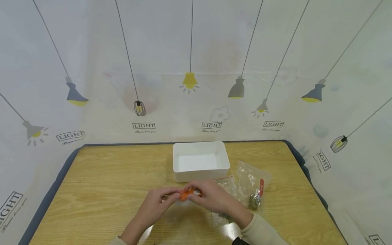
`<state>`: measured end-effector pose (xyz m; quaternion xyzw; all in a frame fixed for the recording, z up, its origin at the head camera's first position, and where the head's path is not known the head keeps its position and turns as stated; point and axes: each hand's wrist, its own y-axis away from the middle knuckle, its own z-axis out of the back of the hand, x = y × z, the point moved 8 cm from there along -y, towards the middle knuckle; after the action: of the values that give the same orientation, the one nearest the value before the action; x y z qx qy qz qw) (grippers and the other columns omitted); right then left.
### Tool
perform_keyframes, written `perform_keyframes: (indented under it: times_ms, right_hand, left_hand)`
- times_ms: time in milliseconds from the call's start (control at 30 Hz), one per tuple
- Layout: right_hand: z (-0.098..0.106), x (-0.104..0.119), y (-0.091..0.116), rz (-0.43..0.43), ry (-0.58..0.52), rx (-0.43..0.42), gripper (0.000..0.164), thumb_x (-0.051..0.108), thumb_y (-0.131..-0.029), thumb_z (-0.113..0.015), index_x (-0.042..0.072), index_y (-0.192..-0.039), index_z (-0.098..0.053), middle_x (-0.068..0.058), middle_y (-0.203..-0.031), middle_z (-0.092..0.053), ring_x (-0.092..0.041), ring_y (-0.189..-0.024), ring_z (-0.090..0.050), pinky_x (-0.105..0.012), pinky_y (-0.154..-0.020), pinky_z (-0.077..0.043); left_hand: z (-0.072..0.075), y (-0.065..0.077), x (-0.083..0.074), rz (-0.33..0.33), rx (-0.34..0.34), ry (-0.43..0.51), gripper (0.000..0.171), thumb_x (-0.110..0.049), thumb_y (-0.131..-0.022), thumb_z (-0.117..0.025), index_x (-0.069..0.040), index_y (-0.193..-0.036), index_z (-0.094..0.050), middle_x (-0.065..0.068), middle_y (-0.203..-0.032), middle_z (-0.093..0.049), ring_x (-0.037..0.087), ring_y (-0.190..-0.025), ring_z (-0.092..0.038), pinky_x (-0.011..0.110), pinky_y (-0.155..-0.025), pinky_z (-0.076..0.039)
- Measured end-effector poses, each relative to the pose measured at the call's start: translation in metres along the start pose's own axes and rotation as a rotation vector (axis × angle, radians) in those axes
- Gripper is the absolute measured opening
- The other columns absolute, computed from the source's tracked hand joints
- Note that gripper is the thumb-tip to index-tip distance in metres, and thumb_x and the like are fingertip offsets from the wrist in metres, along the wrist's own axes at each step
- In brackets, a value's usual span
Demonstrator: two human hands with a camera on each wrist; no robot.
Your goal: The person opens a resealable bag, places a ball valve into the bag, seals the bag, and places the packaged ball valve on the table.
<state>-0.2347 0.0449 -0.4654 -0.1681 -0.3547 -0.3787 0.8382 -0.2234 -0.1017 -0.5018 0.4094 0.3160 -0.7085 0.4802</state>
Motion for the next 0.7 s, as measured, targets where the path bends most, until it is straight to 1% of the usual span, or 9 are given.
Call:
perform_keyframes:
  times_ms: [133, 200, 233, 300, 400, 500, 567, 633, 700]
  right_hand:
    - [-0.006, -0.002, -0.001, -0.036, -0.134, 0.03, 0.02, 0.013, -0.098, -0.052, 0.022, -0.112, -0.064, 0.005, -0.103, -0.072, -0.002, -0.084, -0.063, -0.02, -0.072, -0.051]
    - [-0.008, -0.002, -0.001, -0.054, -0.194, 0.037, 0.021, 0.009, -0.096, -0.05, 0.02, -0.11, -0.062, 0.004, -0.103, -0.072, -0.004, -0.088, -0.065, -0.021, -0.075, -0.051]
    - [-0.009, -0.001, -0.002, -0.062, -0.219, 0.034, 0.02, 0.008, -0.096, -0.049, 0.019, -0.109, -0.061, 0.003, -0.103, -0.073, -0.005, -0.089, -0.065, -0.022, -0.076, -0.052]
    - [-0.011, -0.001, -0.003, -0.078, -0.242, 0.019, 0.015, 0.011, -0.096, -0.052, 0.018, -0.107, -0.06, 0.003, -0.105, -0.073, -0.005, -0.094, -0.066, -0.022, -0.08, -0.051]
    - [-0.011, 0.0, -0.005, -0.097, -0.246, -0.016, 0.008, 0.018, -0.096, -0.057, 0.018, -0.104, -0.059, 0.002, -0.105, -0.074, -0.005, -0.088, -0.064, -0.022, -0.075, -0.05]
    - [-0.012, -0.004, -0.006, -0.138, -0.272, -0.041, 0.011, 0.024, -0.094, -0.063, 0.017, -0.102, -0.06, 0.001, -0.1, -0.074, -0.004, -0.079, -0.062, -0.022, -0.066, -0.048]
    - [-0.013, -0.007, -0.006, -0.172, -0.307, -0.04, 0.012, 0.025, -0.094, -0.064, 0.016, -0.101, -0.061, -0.001, -0.089, -0.073, -0.004, -0.069, -0.057, -0.022, -0.06, -0.045]
    - [-0.015, -0.009, -0.006, -0.193, -0.337, -0.032, 0.01, 0.022, -0.095, -0.062, 0.015, -0.101, -0.061, -0.002, -0.081, -0.07, -0.003, -0.063, -0.052, -0.021, -0.055, -0.042]
    - [-0.016, -0.009, -0.006, -0.199, -0.341, -0.015, 0.007, 0.018, -0.095, -0.06, 0.013, -0.1, -0.062, -0.003, -0.071, -0.064, -0.004, -0.055, -0.044, -0.019, -0.05, -0.037]
  left_hand:
    - [0.0, 0.001, 0.0, 0.005, -0.007, -0.013, 0.027, -0.042, -0.094, -0.06, -0.026, -0.112, -0.072, -0.005, -0.109, -0.074, 0.009, -0.092, -0.07, 0.023, -0.073, -0.055]
    - [-0.001, 0.0, 0.0, -0.005, -0.009, -0.012, 0.028, -0.042, -0.095, -0.059, -0.025, -0.112, -0.072, -0.006, -0.109, -0.074, 0.008, -0.092, -0.07, 0.023, -0.074, -0.055]
    - [-0.002, 0.0, 0.0, -0.012, -0.01, -0.011, 0.028, -0.042, -0.095, -0.058, -0.024, -0.112, -0.072, -0.006, -0.109, -0.074, 0.007, -0.092, -0.07, 0.023, -0.074, -0.055]
    - [-0.002, 0.0, 0.0, -0.024, -0.016, -0.008, 0.028, -0.041, -0.096, -0.057, -0.024, -0.112, -0.073, -0.007, -0.108, -0.074, 0.006, -0.092, -0.07, 0.023, -0.074, -0.055]
    - [-0.002, -0.001, -0.001, -0.025, -0.026, 0.002, 0.027, -0.041, -0.097, -0.056, -0.025, -0.11, -0.074, -0.008, -0.105, -0.075, 0.004, -0.09, -0.069, 0.022, -0.073, -0.055]
    - [-0.001, 0.0, 0.0, -0.007, -0.046, 0.002, 0.026, -0.041, -0.097, -0.056, -0.027, -0.108, -0.074, -0.009, -0.102, -0.075, 0.004, -0.09, -0.069, 0.022, -0.072, -0.055]
    - [0.0, 0.0, 0.0, 0.0, -0.06, 0.0, 0.025, -0.042, -0.097, -0.056, -0.028, -0.107, -0.074, -0.01, -0.102, -0.075, 0.005, -0.092, -0.069, 0.021, -0.073, -0.055]
    - [0.001, 0.0, 0.001, 0.008, -0.07, 0.003, 0.025, -0.042, -0.096, -0.056, -0.029, -0.107, -0.074, -0.011, -0.103, -0.075, 0.005, -0.094, -0.069, 0.021, -0.074, -0.055]
    - [0.001, 0.0, 0.001, 0.014, -0.078, 0.009, 0.024, -0.043, -0.096, -0.057, -0.03, -0.106, -0.074, -0.011, -0.106, -0.074, 0.006, -0.094, -0.069, 0.021, -0.073, -0.055]
